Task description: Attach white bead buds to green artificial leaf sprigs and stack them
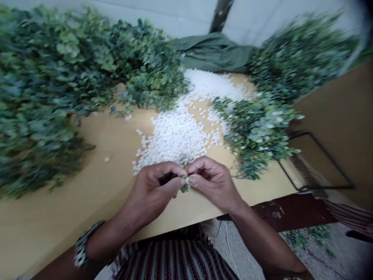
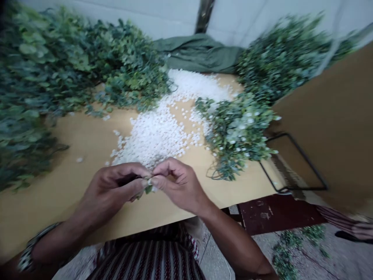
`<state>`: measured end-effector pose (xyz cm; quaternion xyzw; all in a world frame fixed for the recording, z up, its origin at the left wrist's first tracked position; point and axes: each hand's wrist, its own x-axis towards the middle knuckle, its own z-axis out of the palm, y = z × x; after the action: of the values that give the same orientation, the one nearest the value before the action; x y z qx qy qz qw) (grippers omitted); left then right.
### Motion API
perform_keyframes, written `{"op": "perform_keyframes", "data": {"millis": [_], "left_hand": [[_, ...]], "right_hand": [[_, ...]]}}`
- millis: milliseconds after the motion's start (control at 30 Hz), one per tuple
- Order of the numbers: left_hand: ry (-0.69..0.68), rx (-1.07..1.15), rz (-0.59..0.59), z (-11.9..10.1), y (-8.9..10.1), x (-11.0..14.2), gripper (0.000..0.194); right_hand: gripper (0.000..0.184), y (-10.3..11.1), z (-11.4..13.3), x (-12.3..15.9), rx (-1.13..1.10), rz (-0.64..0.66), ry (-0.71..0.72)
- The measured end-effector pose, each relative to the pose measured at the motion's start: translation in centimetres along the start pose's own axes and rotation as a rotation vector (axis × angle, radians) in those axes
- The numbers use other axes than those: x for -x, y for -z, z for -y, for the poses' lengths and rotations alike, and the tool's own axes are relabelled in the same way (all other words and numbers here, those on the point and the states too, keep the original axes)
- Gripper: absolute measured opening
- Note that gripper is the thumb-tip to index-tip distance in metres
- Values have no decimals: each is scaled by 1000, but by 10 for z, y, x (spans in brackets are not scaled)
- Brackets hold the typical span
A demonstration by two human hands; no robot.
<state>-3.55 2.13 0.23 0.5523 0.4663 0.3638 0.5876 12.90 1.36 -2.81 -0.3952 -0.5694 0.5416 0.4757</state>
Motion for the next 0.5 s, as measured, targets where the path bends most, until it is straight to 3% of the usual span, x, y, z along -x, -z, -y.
{"op": "perform_keyframes", "data": {"millis": [67, 167, 300, 400, 500], "left_hand": [[0, 5, -77, 0, 1, 0, 3], [10, -21, -68, 3, -1, 3, 12], [43, 7, -93, 5, -5, 15, 25], [48, -41, -142, 1, 0, 25, 32], [22, -78, -229, -6, 14, 29, 23]], "right_hand": [[19, -3, 3, -1, 40, 26, 96], [17, -3, 5, -4, 225, 89, 250], [8, 16, 16, 3, 336, 71, 389], [8, 53, 34, 21, 503, -131, 449], [6, 110, 43, 36, 933, -458, 323]]}}
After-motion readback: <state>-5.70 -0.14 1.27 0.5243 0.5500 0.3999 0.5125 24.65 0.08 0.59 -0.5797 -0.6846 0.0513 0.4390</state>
